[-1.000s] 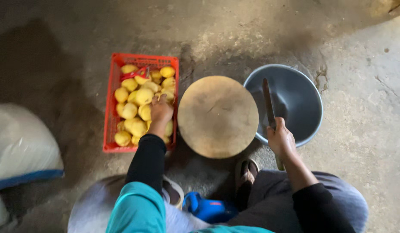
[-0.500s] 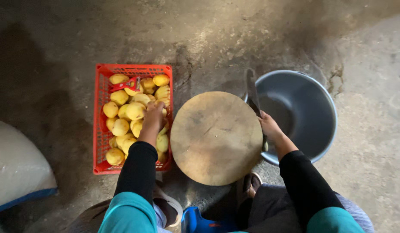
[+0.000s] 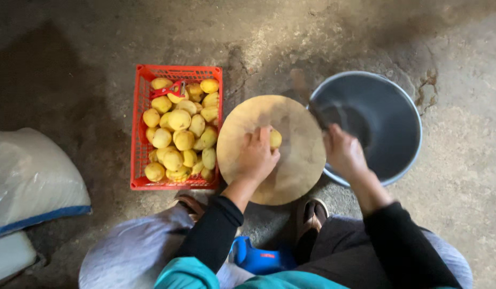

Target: The person sits on the floor and slices peeled potatoes one at a time on a round wooden cutting board using a knife. Sliced pieces are transferred into a metal bowl beside the board.

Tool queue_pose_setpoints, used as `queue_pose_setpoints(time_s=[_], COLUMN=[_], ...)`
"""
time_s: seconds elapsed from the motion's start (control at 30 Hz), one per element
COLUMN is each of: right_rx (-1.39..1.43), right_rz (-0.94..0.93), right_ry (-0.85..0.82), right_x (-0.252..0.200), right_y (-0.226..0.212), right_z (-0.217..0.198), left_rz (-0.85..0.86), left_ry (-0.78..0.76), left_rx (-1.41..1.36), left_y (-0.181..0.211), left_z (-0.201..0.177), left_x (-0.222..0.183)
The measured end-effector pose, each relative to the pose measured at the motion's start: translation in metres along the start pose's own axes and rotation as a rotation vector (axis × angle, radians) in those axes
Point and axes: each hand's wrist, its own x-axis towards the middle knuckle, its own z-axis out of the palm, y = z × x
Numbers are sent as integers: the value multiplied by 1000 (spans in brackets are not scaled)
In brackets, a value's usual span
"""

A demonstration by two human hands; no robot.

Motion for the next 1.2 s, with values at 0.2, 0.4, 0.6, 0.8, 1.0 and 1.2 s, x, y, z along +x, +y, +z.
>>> queue_pose_setpoints(time_s=[0.2,0.4,0.6,0.8,1.0,1.2], right_rx=[-11,-120,-158,-171,-327,-214], right_rz=[188,257,204,144,49,138], right_ry=[-319,-457,-444,-409,-458,-452], right_x=[-102,-116,-115,-104,-81,-98], right_y=[-64,-85,-83,-68,-77,-91], right_z=[-25,-16,-5,26,38,3], left_rz=[115,107,91,93,106,102], left_ry=[8,70,85,39,74,102], left_rx=[77,64,2,-60,-128,-108], left_y=[-4,-8,-17,-22,-25,-27], left_z=[3,13,13,13,12,9], left_x=[-26,-25,-18,-12,-13,-12])
